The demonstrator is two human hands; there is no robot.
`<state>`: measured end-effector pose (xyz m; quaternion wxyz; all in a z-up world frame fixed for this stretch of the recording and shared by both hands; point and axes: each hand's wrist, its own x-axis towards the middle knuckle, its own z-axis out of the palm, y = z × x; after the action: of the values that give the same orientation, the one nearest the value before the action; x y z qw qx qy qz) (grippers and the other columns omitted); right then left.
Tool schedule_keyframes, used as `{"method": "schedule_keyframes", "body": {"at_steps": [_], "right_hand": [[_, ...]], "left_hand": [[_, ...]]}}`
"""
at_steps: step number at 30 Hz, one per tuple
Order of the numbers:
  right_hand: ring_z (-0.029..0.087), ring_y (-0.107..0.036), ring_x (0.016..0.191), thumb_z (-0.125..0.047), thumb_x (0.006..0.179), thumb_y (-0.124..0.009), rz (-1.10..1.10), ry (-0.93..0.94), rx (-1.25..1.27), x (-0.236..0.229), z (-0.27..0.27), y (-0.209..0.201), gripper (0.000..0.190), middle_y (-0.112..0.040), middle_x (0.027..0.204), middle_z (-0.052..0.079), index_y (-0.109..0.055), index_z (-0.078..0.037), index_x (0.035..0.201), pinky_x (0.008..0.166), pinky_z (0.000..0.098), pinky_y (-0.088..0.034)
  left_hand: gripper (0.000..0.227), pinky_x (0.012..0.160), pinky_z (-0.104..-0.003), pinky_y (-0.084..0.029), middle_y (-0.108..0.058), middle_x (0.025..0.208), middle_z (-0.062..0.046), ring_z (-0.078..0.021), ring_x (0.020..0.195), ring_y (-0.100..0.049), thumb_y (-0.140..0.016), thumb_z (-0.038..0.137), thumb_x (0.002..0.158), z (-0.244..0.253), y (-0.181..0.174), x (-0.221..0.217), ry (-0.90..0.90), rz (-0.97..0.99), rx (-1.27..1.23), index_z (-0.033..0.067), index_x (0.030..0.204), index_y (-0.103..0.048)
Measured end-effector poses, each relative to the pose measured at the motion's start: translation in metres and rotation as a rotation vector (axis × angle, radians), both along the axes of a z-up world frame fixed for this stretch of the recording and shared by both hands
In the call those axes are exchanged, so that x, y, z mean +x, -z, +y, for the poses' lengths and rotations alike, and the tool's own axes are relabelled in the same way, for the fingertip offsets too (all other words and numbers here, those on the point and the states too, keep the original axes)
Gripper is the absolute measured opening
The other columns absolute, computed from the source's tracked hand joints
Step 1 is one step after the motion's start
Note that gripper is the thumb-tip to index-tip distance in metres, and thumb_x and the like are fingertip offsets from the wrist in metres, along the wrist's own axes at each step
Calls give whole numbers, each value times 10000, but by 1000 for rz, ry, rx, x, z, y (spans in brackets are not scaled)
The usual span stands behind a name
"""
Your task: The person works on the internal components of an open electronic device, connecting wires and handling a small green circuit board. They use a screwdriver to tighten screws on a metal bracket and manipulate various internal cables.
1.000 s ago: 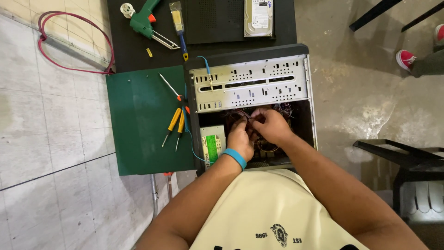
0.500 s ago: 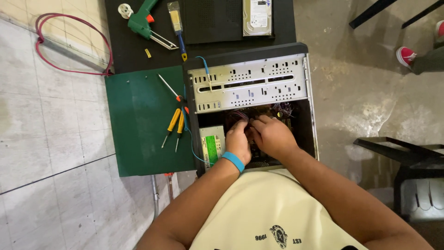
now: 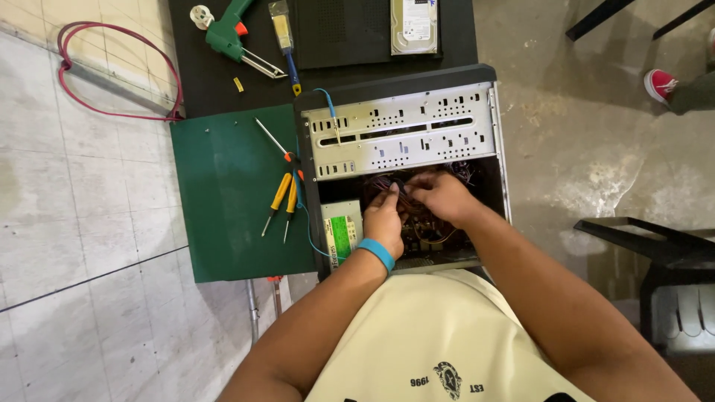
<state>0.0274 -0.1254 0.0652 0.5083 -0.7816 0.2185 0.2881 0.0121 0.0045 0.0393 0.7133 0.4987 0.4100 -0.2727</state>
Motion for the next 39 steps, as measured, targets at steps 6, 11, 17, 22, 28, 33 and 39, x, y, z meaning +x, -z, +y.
{"method": "schedule_keyframes", "body": {"at_steps": [6,11,17,22,28,33,39], "right_hand": [[290,-665,1164,-161,920,-722,-60,50,98,3,1,-4,330,-733,1203,159,-736,-66,1236,1015,434,-517],[206,-697,1039,-175,900,-752,-179,2,-10,3,1,0,234,-755,1085,75,-780,-143,1130,918,376,-553],[274,-726,1020,-233,874,-739,-128,-118,-190,5,1,7,257,-769,1025,93,-765,-132,1109,884,424,-577],[293,-725,997,-234,881,-725,-158,-150,-239,2,7,13,269,-765,1005,111,-749,-107,1117,866,440,-577],[334,-708,1069,-276,894,-705,-155,-112,-265,-10,10,15,313,-757,1012,179,-734,-86,1140,919,475,-557],[407,-668,1125,-245,923,-669,-212,-148,-280,-7,14,7,292,-719,1046,233,-702,-52,1139,949,518,-545],[322,-700,1072,-242,943,-596,-70,-90,-267,-5,18,1,330,-735,1002,156,-724,-37,1167,998,453,-527]], "left_hand": [[512,970,-408,-505,-585,1395,-116,-251,1215,-562,-634,359,1050,0,-12,0,39,-29,-23,89,1468,-512],[506,960,-399,-491,-580,1379,-84,-236,1186,-567,-610,345,1057,-5,-5,1,24,-61,-63,114,1487,-476],[374,891,-409,-470,-637,1210,-61,-245,1085,-597,-631,343,1046,-7,1,3,-16,-51,-88,156,1362,-565],[310,870,-399,-459,-664,1144,-19,-216,1044,-608,-653,354,1037,-8,5,2,-38,-47,-83,180,1288,-602],[342,893,-414,-505,-689,1167,-89,-250,1072,-634,-627,354,1048,-5,14,2,34,-40,-56,122,1299,-620],[376,897,-428,-563,-696,1198,-129,-270,1095,-660,-615,377,1064,1,33,1,135,-18,9,89,1306,-624],[388,888,-414,-605,-690,1158,-134,-249,1080,-665,-619,373,1053,1,69,-3,203,-35,95,42,1253,-650]]}}
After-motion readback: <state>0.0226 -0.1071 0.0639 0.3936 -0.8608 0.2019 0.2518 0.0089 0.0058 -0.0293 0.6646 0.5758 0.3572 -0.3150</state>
